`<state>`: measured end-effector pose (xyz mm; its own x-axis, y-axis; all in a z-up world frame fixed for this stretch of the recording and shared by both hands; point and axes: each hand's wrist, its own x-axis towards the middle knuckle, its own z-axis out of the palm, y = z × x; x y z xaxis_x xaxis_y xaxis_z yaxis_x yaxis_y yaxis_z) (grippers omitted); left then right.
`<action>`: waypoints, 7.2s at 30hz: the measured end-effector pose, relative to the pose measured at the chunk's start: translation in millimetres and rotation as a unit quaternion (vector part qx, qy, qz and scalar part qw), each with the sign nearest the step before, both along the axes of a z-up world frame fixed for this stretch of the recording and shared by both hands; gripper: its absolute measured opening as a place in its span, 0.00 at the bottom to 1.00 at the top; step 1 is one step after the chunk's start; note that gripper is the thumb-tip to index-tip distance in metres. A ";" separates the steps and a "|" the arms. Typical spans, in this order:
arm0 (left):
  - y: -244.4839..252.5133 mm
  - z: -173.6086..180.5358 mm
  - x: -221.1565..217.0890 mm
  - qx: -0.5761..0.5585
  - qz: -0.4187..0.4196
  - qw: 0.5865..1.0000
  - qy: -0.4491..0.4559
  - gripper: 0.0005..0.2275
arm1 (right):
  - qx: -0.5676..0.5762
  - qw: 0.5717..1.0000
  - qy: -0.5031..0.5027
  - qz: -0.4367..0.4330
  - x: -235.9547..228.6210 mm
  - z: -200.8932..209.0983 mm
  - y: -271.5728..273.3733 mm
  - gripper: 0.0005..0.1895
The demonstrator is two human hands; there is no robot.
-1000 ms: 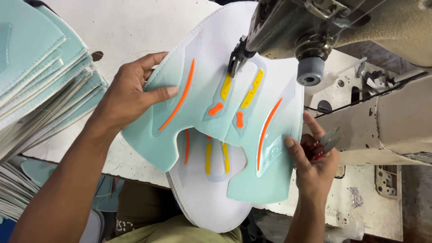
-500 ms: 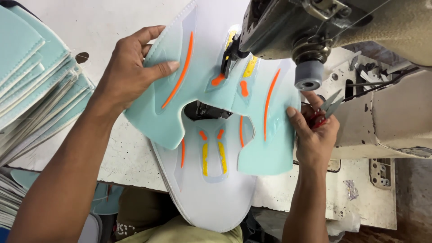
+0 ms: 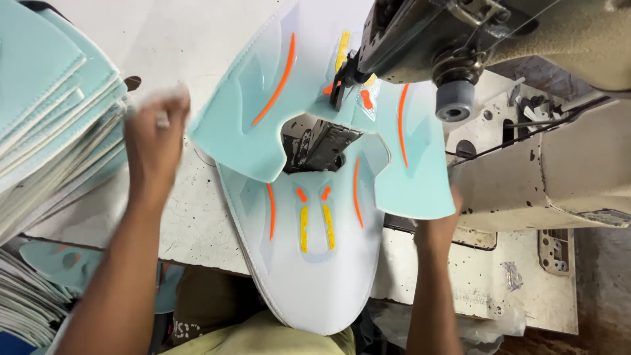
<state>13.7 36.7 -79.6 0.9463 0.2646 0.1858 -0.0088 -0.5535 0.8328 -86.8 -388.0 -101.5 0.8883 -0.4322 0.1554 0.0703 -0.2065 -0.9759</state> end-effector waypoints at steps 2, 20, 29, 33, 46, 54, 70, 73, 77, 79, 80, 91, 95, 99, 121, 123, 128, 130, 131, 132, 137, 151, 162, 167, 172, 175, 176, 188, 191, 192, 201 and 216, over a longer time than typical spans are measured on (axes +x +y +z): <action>-4.0 -50.5 -49.1 0.067 -0.016 0.996 0.049 0.15 | -0.089 0.990 0.112 -0.005 -27.3 -27.1 -3.0 0.18; -74.6 -20.5 -168.6 -0.110 -0.068 0.991 -0.044 0.39 | -0.195 0.979 0.061 -0.021 -98.8 -18.4 57.5 0.23; -70.1 -22.8 -199.8 -0.217 -0.217 0.951 -0.027 0.15 | -0.023 0.993 0.114 0.036 -107.5 -27.4 39.2 0.28; -69.8 -25.9 -187.6 -0.256 -0.232 0.934 -0.090 0.12 | 0.360 0.924 -0.022 0.127 -101.1 -20.3 43.6 0.27; -25.3 57.8 -243.8 -0.211 -0.270 0.914 -0.217 0.10 | 0.341 0.939 0.023 0.026 -113.1 -64.6 32.8 0.27; 18.3 96.4 -246.4 -0.151 -0.350 0.899 -0.214 0.12 | 0.318 0.924 -0.123 0.171 -195.9 24.1 101.8 0.48; -45.3 97.0 -77.3 -0.123 -0.302 0.882 -0.341 0.10 | 0.136 0.951 -0.277 0.027 -24.9 69.6 23.0 0.19; -51.3 85.9 -75.3 -0.175 -0.227 0.947 -0.146 0.12 | 0.086 0.989 -0.109 0.054 -25.0 62.9 54.9 0.19; -53.2 86.9 -73.2 -0.230 -0.210 0.950 -0.003 0.13 | 0.139 0.986 -0.085 0.030 -26.1 79.4 56.4 0.17; -54.7 86.7 -68.4 -0.235 -0.217 0.947 0.000 0.13 | 0.130 0.989 -0.056 0.040 -27.7 94.7 61.4 0.15; -56.2 86.4 -65.0 -0.250 -0.218 0.943 0.010 0.13 | 0.136 0.988 -0.058 0.037 -24.5 94.4 60.0 0.14; -65.6 86.1 -37.7 -0.283 -0.231 0.931 0.000 0.12 | 0.105 0.989 -0.097 0.034 7.3 88.8 47.5 0.08; -69.4 86.1 -28.7 -0.258 -0.229 0.938 -0.023 0.12 | 0.108 0.987 -0.107 0.047 22.5 87.1 37.6 0.06; -74.5 84.0 -18.2 -0.243 -0.229 0.941 -0.053 0.12 | 0.078 0.993 -0.084 0.032 33.5 92.7 36.3 0.06; -58.4 21.9 46.0 -0.482 -0.057 0.874 0.012 0.22 | -0.207 0.965 0.021 0.162 6.3 151.6 -2.1 0.20; -50.7 10.3 76.7 -0.436 -0.114 0.879 0.158 0.20 | -0.306 0.931 -0.009 0.200 24.3 169.1 22.7 0.22; -54.2 26.3 135.7 -0.384 -0.273 0.877 0.093 0.22 | -0.609 0.782 -0.054 0.121 77.2 165.1 41.5 0.20; -55.6 25.8 152.4 -0.376 -0.315 0.870 0.052 0.23 | -0.640 0.747 -0.128 0.129 95.9 162.4 42.4 0.12; -57.0 26.4 157.0 -0.378 -0.334 0.863 0.027 0.24 | -0.628 0.770 -0.045 0.105 105.0 162.4 42.8 0.15; -58.6 26.5 161.2 -0.380 -0.353 0.855 0.002 0.26 | -0.612 0.786 0.040 0.081 113.8 162.4 43.1 0.19; -68.8 50.8 162.7 -0.358 -0.371 0.856 -0.046 0.23 | -0.740 0.660 0.000 0.128 139.3 165.1 34.7 0.12; -70.4 45.2 182.4 -0.244 -0.319 0.903 -0.154 0.24 | -0.727 0.638 -0.023 0.252 174.9 176.9 18.3 0.09; -62.8 38.6 205.5 -0.169 -0.167 0.952 -0.192 0.38 | -0.585 0.750 -0.048 0.305 182.5 150.4 14.9 0.14; -42.1 -39.1 252.4 -0.138 -0.089 0.966 -0.199 0.45 | -0.639 0.754 -0.077 0.132 140.9 158.9 -0.2 0.09; -30.5 29.5 54.9 -0.357 -0.119 0.921 -0.099 0.40 | -0.403 0.909 -0.102 -0.010 31.6 81.9 -34.9 0.16; -49.1 44.9 -60.3 -0.384 -0.227 0.895 -0.010 0.43 | -0.194 0.977 -0.067 0.066 -3.0 81.1 -1.2 0.21; -57.9 50.0 -79.4 -0.359 -0.280 0.890 -0.012 0.38 | -0.116 0.980 -0.099 0.124 -4.1 82.1 4.9 0.28; -93.8 77.5 -97.1 -0.218 -0.261 0.940 0.004 0.24 | 0.111 0.976 -0.010 0.189 9.9 101.4 34.7 0.24; -94.5 74.7 -91.6 -0.202 -0.265 0.943 -0.018 0.24 | 0.107 0.976 -0.007 0.192 15.7 103.3 35.3 0.24; -94.6 74.0 -88.8 -0.195 -0.268 0.943 -0.031 0.24 | 0.107 0.975 -0.007 0.193 18.7 103.9 35.7 0.24; -102.2 81.4 -67.8 -0.213 -0.259 0.942 -0.020 0.24 | 0.093 0.981 -0.013 0.171 39.2 106.8 33.7 0.23; -102.3 80.6 -18.1 -0.248 -0.309 0.918 0.005 0.22 | 0.134 0.976 -0.043 0.168 59.7 90.9 27.5 0.24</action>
<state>-4.4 -65.7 0.9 0.9449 -0.2746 0.1782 -0.1849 0.0017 0.9828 -27.1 -360.5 -10.6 0.9754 -0.1541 0.1575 0.1744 0.1032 -0.9793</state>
